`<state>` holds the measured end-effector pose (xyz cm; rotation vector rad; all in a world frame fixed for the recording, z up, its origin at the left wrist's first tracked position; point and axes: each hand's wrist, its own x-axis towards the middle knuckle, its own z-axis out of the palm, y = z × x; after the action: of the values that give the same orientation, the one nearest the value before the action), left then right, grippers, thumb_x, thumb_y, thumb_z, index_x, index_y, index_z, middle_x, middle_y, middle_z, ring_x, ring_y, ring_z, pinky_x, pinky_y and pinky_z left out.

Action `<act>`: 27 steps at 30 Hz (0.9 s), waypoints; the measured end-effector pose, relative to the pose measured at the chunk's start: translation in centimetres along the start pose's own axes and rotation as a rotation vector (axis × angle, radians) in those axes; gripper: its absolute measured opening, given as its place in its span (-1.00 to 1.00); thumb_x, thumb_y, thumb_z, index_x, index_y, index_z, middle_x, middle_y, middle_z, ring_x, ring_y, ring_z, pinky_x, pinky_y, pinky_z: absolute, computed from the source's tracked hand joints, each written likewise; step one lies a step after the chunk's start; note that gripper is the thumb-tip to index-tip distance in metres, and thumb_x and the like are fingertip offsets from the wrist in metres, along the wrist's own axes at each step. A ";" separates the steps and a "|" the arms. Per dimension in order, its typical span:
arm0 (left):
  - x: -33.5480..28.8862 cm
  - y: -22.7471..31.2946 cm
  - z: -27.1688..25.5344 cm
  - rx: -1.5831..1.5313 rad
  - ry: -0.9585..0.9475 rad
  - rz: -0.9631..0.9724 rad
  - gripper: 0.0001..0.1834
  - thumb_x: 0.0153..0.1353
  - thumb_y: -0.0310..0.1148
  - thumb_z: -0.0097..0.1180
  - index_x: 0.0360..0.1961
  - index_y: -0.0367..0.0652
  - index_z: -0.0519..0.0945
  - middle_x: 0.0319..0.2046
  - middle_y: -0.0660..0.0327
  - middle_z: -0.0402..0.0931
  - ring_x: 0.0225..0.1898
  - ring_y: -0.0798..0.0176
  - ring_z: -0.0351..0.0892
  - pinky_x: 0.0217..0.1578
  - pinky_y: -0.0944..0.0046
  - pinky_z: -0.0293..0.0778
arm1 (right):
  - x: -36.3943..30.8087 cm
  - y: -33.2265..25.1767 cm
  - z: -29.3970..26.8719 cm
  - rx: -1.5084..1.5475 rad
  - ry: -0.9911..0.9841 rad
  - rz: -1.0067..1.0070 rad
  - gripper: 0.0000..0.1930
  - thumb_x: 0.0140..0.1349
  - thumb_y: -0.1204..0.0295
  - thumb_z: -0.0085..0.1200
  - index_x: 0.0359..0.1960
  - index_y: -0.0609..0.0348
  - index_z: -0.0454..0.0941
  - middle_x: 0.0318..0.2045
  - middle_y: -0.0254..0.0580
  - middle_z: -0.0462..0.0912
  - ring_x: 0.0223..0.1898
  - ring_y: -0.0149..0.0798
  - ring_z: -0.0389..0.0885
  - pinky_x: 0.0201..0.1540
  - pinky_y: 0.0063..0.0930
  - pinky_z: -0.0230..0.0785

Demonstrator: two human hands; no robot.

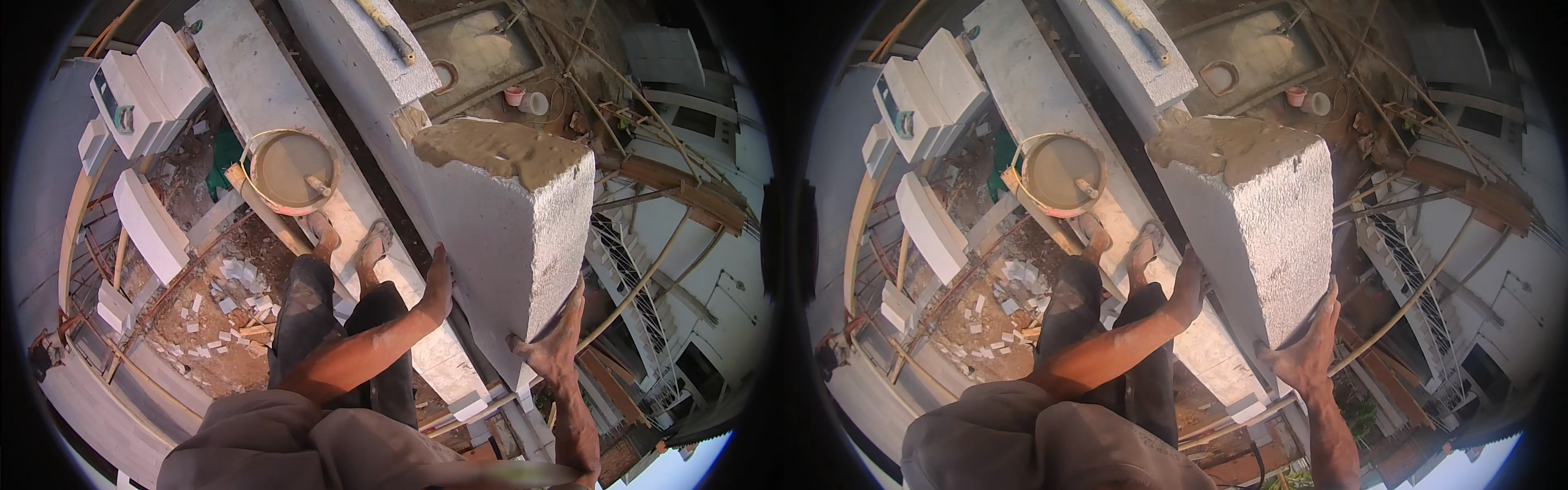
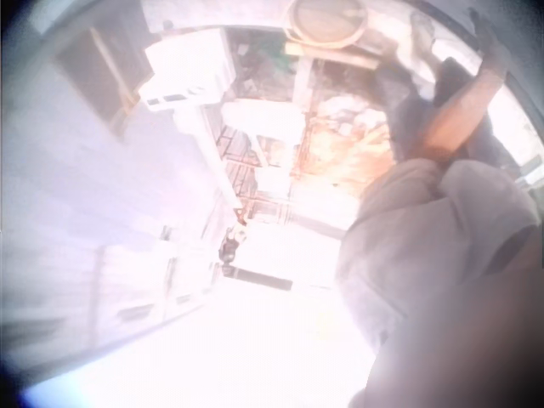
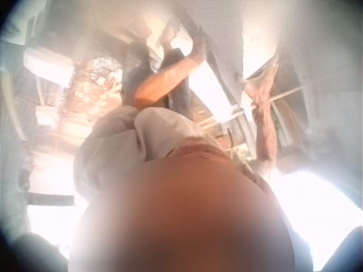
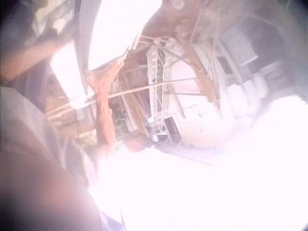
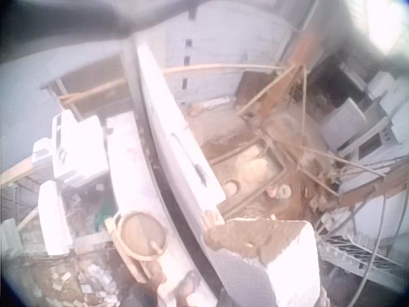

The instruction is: The person applies mortar to a white block using a trowel, places the block onto a wall, and taps it into position with a hammer. The person repeats this process for additional blocks along the wall.

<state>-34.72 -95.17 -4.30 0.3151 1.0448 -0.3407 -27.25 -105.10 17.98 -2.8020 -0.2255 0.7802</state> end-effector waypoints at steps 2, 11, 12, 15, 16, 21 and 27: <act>-0.2 -1.2 0.5 0.081 -0.082 0.011 -0.17 0.41 0.26 -0.34 0.38 -0.27 0.21 0.20 -0.02 0.42 0.28 0.09 0.32 0.30 0.09 0.12 | 1.5 1.3 -1.2 -0.023 0.033 0.029 0.36 -0.48 0.28 0.41 0.42 0.41 -0.22 0.09 0.19 0.24 0.13 0.15 0.36 0.21 -0.04 0.28; -7.8 11.1 -34.5 1.337 0.581 0.548 -0.55 0.36 -0.13 0.02 -0.01 -0.35 0.57 0.02 -0.18 0.49 0.15 -0.19 0.42 0.18 0.04 0.30 | 12.4 6.0 3.7 -0.280 -0.030 0.132 0.34 -0.43 0.23 0.43 0.42 0.46 -0.18 -0.02 0.18 0.29 0.03 0.16 0.42 0.10 -0.12 0.38; -10.7 13.8 -39.7 1.318 0.632 0.425 -0.54 0.34 -0.12 0.07 -0.01 -0.37 0.56 0.04 -0.18 0.49 0.14 -0.17 0.43 0.19 0.05 0.30 | 13.4 6.4 4.9 -0.304 -0.037 0.117 0.35 -0.43 0.22 0.45 0.42 0.47 -0.17 -0.01 0.20 0.29 0.04 0.17 0.42 0.10 -0.08 0.38; -20.1 16.1 -51.2 1.305 1.067 0.435 -0.52 0.32 -0.12 0.12 -0.05 -0.42 0.56 -0.03 -0.14 0.52 0.07 -0.15 0.48 0.14 0.03 0.33 | 16.4 7.8 8.5 -0.269 -0.070 0.067 0.37 -0.44 0.20 0.47 0.42 0.46 -0.18 0.00 0.22 0.29 0.05 0.18 0.41 0.11 -0.09 0.38; -23.1 16.1 -53.8 1.405 1.153 0.342 -0.52 0.31 -0.12 0.13 -0.05 -0.42 0.56 -0.02 -0.14 0.52 0.08 -0.15 0.48 0.15 0.02 0.32 | 17.4 8.0 9.9 -0.291 -0.076 0.064 0.39 -0.44 0.19 0.48 0.42 0.49 -0.20 0.03 0.26 0.29 0.06 0.19 0.41 0.13 -0.11 0.37; -30.5 14.1 -59.7 1.529 1.175 0.125 -0.48 0.31 -0.06 0.12 -0.01 -0.39 0.56 0.17 -0.26 0.39 0.27 -0.21 0.32 0.28 0.01 0.21 | 21.1 7.7 15.3 -0.237 -0.103 0.002 0.36 -0.38 0.14 0.47 0.38 0.58 -0.20 0.07 0.37 0.29 0.09 0.23 0.39 0.17 -0.12 0.34; -28.1 11.5 -56.7 1.533 1.039 0.188 -0.47 0.34 -0.03 0.06 -0.02 -0.38 0.57 0.21 -0.24 0.35 0.30 -0.24 0.26 0.32 -0.03 0.16 | 22.6 5.3 18.0 -0.250 -0.107 -0.011 0.32 -0.33 0.10 0.45 0.38 0.57 -0.15 0.08 0.46 0.28 0.11 0.27 0.40 0.17 -0.06 0.35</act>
<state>-87.24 -58.01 -5.02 2.1199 1.5503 -0.8070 -17.11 -102.45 -9.47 -2.9889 -0.3808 0.9616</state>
